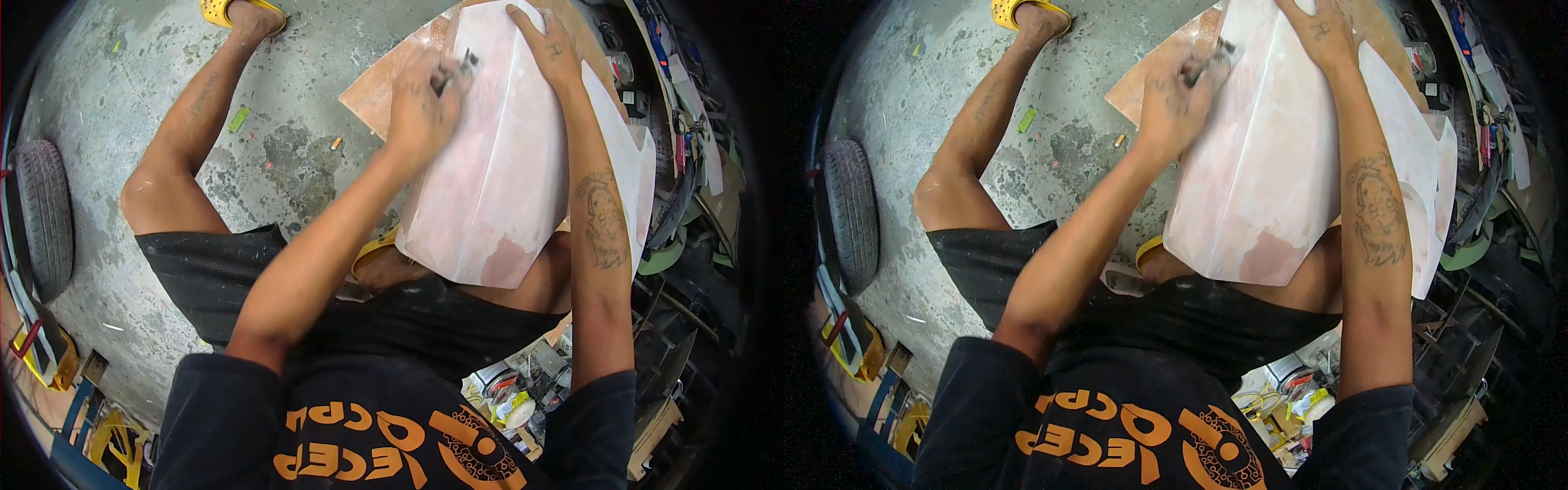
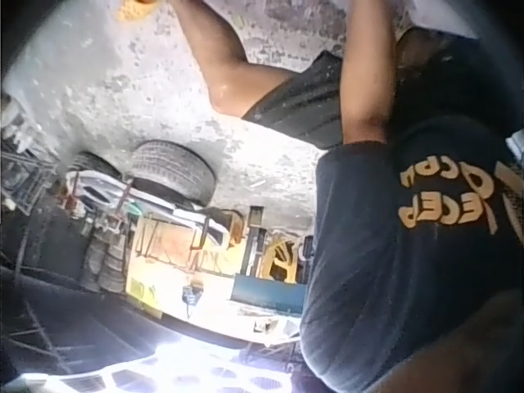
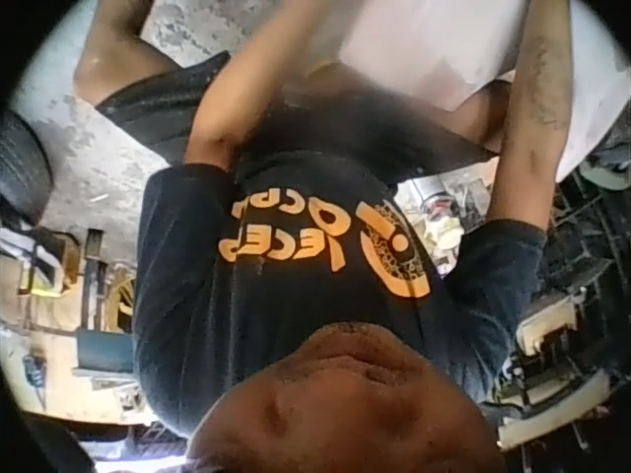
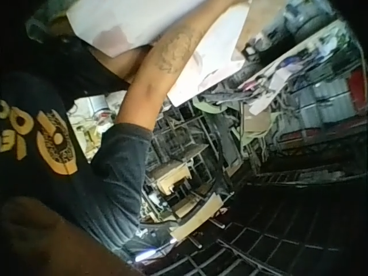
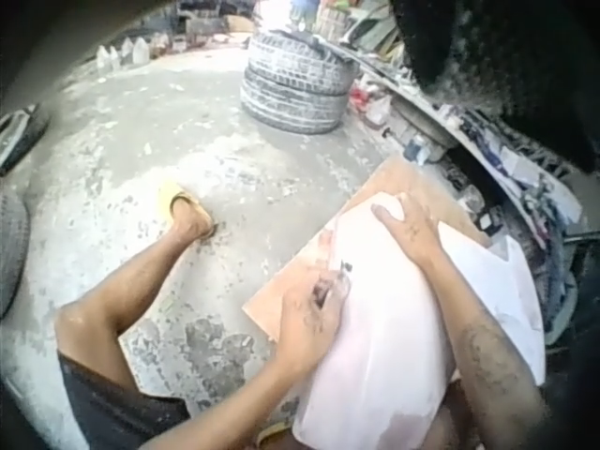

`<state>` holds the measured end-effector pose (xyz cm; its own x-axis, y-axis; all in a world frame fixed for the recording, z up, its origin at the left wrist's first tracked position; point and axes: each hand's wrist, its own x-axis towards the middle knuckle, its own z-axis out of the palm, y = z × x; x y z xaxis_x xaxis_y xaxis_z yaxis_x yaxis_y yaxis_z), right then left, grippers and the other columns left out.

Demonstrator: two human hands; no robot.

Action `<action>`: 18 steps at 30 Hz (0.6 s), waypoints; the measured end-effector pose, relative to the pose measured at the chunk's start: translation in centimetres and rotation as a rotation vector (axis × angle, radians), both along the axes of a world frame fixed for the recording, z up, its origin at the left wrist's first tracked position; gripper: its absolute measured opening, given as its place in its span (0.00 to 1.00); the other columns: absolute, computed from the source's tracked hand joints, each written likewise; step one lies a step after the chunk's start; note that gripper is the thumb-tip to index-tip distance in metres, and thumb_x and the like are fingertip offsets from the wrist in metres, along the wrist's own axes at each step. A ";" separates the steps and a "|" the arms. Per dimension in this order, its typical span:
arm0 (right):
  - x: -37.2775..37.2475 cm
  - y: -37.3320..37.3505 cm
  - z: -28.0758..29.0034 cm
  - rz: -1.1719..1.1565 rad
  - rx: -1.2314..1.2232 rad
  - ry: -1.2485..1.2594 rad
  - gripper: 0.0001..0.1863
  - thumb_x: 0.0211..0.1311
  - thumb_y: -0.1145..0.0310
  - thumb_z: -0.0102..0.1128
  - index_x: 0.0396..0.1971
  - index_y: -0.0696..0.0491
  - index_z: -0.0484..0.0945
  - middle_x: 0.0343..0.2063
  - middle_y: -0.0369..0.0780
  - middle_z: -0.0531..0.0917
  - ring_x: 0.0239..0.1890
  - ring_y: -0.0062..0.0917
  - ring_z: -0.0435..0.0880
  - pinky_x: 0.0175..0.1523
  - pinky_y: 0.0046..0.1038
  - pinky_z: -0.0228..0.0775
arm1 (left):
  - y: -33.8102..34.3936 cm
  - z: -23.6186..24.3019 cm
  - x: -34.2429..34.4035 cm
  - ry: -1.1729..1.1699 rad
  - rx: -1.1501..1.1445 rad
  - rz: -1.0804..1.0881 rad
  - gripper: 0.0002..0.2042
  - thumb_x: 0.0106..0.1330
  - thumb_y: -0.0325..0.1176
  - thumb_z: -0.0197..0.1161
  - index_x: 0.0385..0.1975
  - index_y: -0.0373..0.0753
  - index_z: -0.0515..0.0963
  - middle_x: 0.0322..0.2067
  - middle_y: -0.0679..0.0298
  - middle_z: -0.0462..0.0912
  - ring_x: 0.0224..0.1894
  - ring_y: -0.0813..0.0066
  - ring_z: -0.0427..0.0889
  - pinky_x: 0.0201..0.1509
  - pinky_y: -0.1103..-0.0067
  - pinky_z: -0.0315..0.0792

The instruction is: Sand down a body filler application on a vehicle part using a sanding block.

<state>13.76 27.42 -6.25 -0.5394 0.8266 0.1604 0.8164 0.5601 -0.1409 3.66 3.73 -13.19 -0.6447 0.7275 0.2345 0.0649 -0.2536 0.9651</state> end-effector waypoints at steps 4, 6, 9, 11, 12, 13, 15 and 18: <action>2.0 0.2 -0.1 -0.010 0.111 -0.041 0.48 0.57 0.24 0.53 0.62 0.53 0.77 0.61 0.48 0.81 0.66 0.45 0.76 0.73 0.53 0.51 | -6.8 2.7 4.7 -0.069 0.035 -0.050 0.06 0.61 0.22 0.65 0.37 0.32 0.78 0.31 0.54 0.75 0.29 0.65 0.73 0.32 0.72 0.66; 1.4 0.6 0.7 -0.003 0.058 -0.020 0.49 0.57 0.24 0.53 0.63 0.53 0.76 0.61 0.48 0.81 0.66 0.45 0.75 0.73 0.54 0.51 | -4.4 2.2 3.5 -0.011 0.039 -0.036 0.06 0.61 0.23 0.65 0.37 0.32 0.78 0.31 0.54 0.76 0.28 0.66 0.73 0.32 0.72 0.65; 0.2 0.4 -0.1 -0.001 0.042 0.000 0.49 0.57 0.24 0.53 0.63 0.53 0.76 0.62 0.47 0.80 0.67 0.45 0.74 0.74 0.54 0.50 | 1.1 0.1 -0.4 0.136 0.012 0.008 0.05 0.62 0.24 0.66 0.36 0.33 0.78 0.32 0.55 0.76 0.27 0.68 0.71 0.31 0.73 0.64; 0.0 0.3 -0.2 -0.012 0.089 0.000 0.49 0.57 0.24 0.53 0.63 0.52 0.76 0.62 0.48 0.80 0.68 0.45 0.74 0.74 0.54 0.49 | 1.2 -0.2 0.3 0.080 0.014 0.008 0.06 0.64 0.27 0.68 0.36 0.34 0.79 0.32 0.60 0.77 0.30 0.72 0.71 0.34 0.74 0.65; 0.1 0.1 -0.3 -0.019 0.062 0.000 0.49 0.57 0.24 0.53 0.64 0.52 0.76 0.62 0.48 0.80 0.68 0.45 0.74 0.74 0.54 0.50 | 1.0 -0.4 0.6 0.023 0.014 0.011 0.08 0.66 0.31 0.70 0.36 0.35 0.79 0.32 0.65 0.77 0.33 0.75 0.70 0.37 0.76 0.66; 1.1 0.1 -0.2 -0.044 0.039 -0.009 0.49 0.57 0.24 0.53 0.64 0.52 0.76 0.62 0.48 0.80 0.68 0.45 0.74 0.74 0.53 0.50 | -0.9 0.2 2.5 -0.035 0.059 -0.013 0.07 0.66 0.31 0.70 0.37 0.36 0.80 0.33 0.65 0.78 0.32 0.75 0.71 0.36 0.77 0.66; 1.6 -0.1 0.4 -0.066 0.077 -0.031 0.49 0.57 0.25 0.53 0.63 0.52 0.76 0.62 0.48 0.80 0.67 0.45 0.75 0.74 0.53 0.51 | -4.9 2.0 4.8 -0.068 0.047 -0.050 0.07 0.66 0.30 0.70 0.37 0.36 0.80 0.33 0.64 0.79 0.32 0.76 0.72 0.36 0.77 0.66; 1.2 0.0 1.2 -0.049 0.055 -0.034 0.48 0.57 0.25 0.54 0.63 0.52 0.77 0.60 0.48 0.81 0.66 0.45 0.76 0.73 0.51 0.52 | -3.9 2.3 2.8 -0.056 0.005 -0.094 0.06 0.66 0.28 0.70 0.38 0.36 0.81 0.34 0.64 0.79 0.32 0.78 0.72 0.35 0.79 0.65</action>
<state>14.94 27.45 -5.02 -0.5047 0.8424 0.1886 0.8465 0.5258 -0.0833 6.51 -0.19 -10.84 -0.5859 0.7843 0.2037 -0.0139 -0.2611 0.9652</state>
